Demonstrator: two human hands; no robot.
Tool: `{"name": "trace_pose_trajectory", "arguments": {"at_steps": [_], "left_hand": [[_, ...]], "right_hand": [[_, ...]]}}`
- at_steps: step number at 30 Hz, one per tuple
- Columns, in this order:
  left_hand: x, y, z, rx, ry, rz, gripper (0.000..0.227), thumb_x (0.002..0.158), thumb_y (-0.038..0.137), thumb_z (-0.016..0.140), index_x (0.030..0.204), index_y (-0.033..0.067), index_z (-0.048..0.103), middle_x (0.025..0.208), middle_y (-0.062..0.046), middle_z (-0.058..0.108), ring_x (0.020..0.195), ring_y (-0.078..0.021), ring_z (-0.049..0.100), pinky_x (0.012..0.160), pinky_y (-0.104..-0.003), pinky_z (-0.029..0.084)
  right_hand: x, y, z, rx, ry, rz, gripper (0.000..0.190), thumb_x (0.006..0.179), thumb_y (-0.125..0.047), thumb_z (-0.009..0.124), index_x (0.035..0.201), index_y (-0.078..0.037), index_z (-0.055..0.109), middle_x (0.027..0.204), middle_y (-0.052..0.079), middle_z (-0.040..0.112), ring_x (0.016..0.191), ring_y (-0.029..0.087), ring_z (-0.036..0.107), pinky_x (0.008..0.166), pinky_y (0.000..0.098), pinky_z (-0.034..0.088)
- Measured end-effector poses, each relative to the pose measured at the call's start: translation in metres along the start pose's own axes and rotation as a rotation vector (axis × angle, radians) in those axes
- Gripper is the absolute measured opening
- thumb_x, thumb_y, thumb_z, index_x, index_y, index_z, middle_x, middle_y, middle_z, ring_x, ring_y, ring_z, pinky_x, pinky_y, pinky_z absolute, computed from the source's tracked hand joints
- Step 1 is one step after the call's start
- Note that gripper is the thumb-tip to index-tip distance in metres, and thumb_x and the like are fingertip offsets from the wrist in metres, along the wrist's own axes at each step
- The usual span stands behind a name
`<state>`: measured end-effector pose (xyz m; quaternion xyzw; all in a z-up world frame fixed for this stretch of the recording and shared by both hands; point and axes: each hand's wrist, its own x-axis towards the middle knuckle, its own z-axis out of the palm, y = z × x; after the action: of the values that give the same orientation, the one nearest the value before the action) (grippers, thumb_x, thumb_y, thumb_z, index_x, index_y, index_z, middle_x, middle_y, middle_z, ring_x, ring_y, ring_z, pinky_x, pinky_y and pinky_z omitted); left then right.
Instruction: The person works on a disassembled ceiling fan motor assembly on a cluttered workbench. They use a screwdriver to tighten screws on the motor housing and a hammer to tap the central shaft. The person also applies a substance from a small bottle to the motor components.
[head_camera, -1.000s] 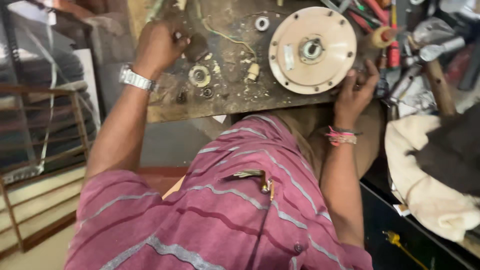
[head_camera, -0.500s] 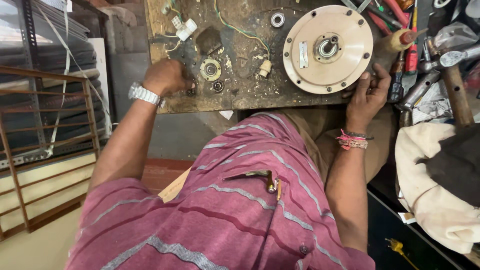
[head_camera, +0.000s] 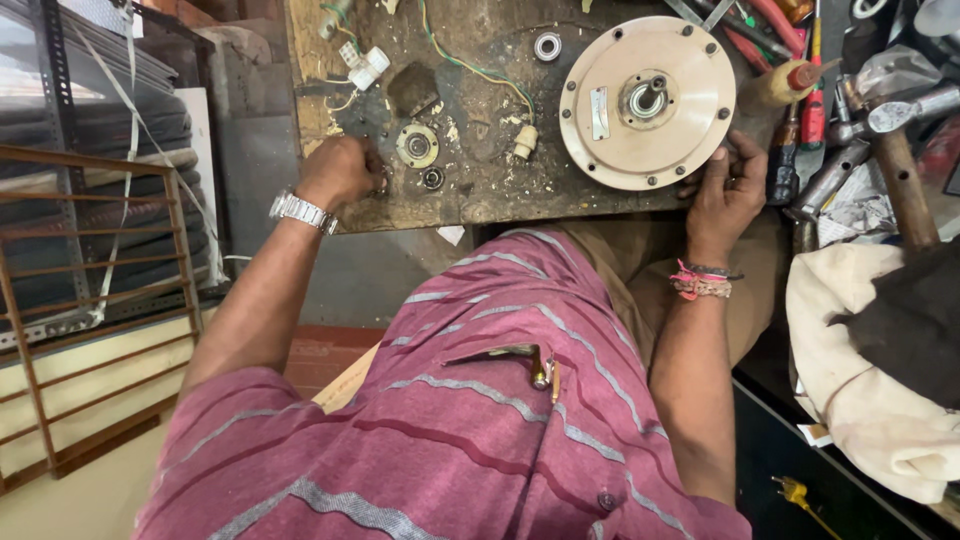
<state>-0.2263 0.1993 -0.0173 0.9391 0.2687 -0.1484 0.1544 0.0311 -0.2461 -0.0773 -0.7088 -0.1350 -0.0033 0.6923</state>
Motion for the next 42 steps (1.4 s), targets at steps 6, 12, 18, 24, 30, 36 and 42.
{"name": "trace_pose_trajectory", "arguments": {"at_steps": [6, 12, 18, 24, 30, 36, 42], "left_hand": [[-0.003, 0.001, 0.007, -0.019, -0.001, -0.039, 0.020, 0.072, 0.029, 0.085, 0.088, 0.0187, 0.081, 0.092, -0.010, 0.076, 0.087, -0.0330, 0.072, 0.075, -0.046, 0.056], [0.001, -0.001, 0.000, -0.069, 0.003, 0.073, 0.016, 0.075, 0.026, 0.083, 0.088, 0.0161, 0.080, 0.089, -0.011, 0.076, 0.085, -0.0327, 0.072, 0.075, -0.045, 0.056], [0.024, 0.060, -0.049, -0.242, 0.176, 0.251, 0.024, 0.086, 0.024, 0.082, 0.099, 0.0065, 0.073, 0.088, -0.016, 0.073, 0.082, -0.0325, 0.071, 0.071, -0.043, 0.053], [0.094, 0.179, -0.067, -0.547, 0.235, 0.647, 0.018, 0.088, 0.014, 0.078, 0.101, 0.0030, 0.071, 0.092, -0.014, 0.074, 0.082, -0.0272, 0.073, 0.074, -0.039, 0.055], [0.141, 0.258, -0.058, -0.277, 0.400, 0.910, 0.013, 0.082, 0.006, 0.070, 0.095, 0.0040, 0.074, 0.091, -0.018, 0.067, 0.089, -0.0390, 0.065, 0.076, -0.051, 0.051], [0.153, 0.274, -0.052, -0.042, 0.401, 0.960, 0.008, 0.078, 0.003, 0.067, 0.085, 0.0047, 0.071, 0.091, -0.016, 0.067, 0.090, -0.0393, 0.064, 0.076, -0.049, 0.053], [0.145, 0.275, -0.052, 0.097, 0.444, 0.992, 0.009, 0.080, 0.002, 0.067, 0.089, 0.0053, 0.069, 0.093, -0.015, 0.067, 0.091, -0.0373, 0.065, 0.075, -0.048, 0.054]], "right_hand": [[0.001, -0.005, 0.002, 0.031, -0.014, 0.026, 0.020, 0.116, -0.008, 0.059, 0.134, 0.000, 0.058, 0.094, 0.003, 0.067, 0.070, 0.007, 0.060, 0.057, 0.0227, 0.050], [-0.002, -0.005, 0.002, -0.029, 0.020, 0.015, 0.021, 0.114, -0.007, 0.060, 0.134, 0.000, 0.058, 0.095, 0.003, 0.068, 0.070, 0.006, 0.061, 0.057, 0.0226, 0.051], [-0.001, -0.013, 0.007, -0.095, 0.046, -0.012, 0.020, 0.112, -0.006, 0.060, 0.131, 0.001, 0.061, 0.091, 0.002, 0.069, 0.068, 0.005, 0.061, 0.056, 0.0222, 0.051], [-0.002, -0.022, 0.012, -0.203, 0.090, -0.032, 0.017, 0.109, -0.005, 0.061, 0.125, 0.001, 0.065, 0.084, 0.002, 0.068, 0.065, 0.006, 0.061, 0.056, 0.0236, 0.050], [-0.002, -0.029, 0.015, -0.317, 0.120, -0.067, 0.017, 0.107, -0.005, 0.061, 0.122, 0.000, 0.067, 0.083, 0.005, 0.069, 0.066, 0.008, 0.063, 0.060, 0.0265, 0.052], [0.001, -0.030, 0.016, -0.449, 0.158, -0.223, 0.016, 0.105, -0.003, 0.063, 0.120, 0.001, 0.068, 0.096, 0.013, 0.074, 0.081, 0.017, 0.070, 0.074, 0.0320, 0.056], [-0.001, -0.030, 0.016, -0.426, 0.154, -0.141, 0.016, 0.104, -0.004, 0.063, 0.118, 0.000, 0.068, 0.093, 0.011, 0.074, 0.077, 0.015, 0.069, 0.071, 0.0313, 0.056]]}}
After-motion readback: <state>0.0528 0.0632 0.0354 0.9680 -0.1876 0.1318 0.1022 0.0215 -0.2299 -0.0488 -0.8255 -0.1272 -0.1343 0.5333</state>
